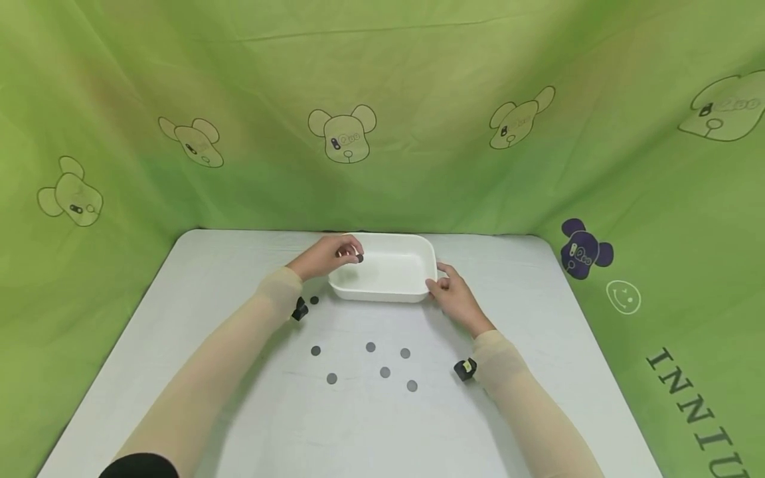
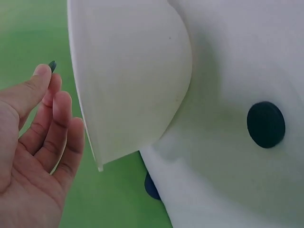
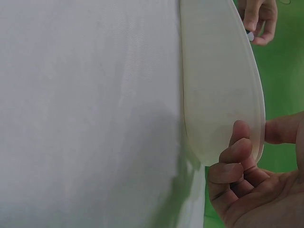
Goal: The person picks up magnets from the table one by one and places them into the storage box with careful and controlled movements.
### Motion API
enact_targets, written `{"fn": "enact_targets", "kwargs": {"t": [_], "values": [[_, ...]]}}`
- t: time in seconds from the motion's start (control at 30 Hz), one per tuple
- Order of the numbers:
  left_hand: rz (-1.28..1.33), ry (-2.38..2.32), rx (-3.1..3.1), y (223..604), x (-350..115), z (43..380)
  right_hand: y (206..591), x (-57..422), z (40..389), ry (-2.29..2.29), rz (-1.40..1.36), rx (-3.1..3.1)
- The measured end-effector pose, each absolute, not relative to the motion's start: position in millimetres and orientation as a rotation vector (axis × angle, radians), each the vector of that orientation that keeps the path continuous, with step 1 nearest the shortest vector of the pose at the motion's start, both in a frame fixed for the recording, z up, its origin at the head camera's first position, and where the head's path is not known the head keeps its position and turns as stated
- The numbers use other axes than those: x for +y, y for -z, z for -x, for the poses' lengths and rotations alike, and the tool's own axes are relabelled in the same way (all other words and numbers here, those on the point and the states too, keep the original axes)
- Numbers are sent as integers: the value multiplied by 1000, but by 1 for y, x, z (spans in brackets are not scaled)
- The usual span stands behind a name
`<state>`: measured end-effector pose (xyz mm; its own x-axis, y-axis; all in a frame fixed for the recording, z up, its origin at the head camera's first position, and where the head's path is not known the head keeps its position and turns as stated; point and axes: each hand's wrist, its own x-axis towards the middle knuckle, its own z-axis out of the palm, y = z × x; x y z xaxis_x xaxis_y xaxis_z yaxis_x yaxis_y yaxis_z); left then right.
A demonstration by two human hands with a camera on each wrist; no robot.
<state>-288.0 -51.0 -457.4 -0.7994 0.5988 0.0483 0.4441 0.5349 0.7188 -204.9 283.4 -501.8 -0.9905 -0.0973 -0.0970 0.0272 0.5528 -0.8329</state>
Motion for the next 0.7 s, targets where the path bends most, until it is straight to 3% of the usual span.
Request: {"fn": "enact_targets", "kwargs": {"t": [0.7], "values": [[-891,-784,2554,476,-26,293,500,285,203,1419,60,2639]]}}
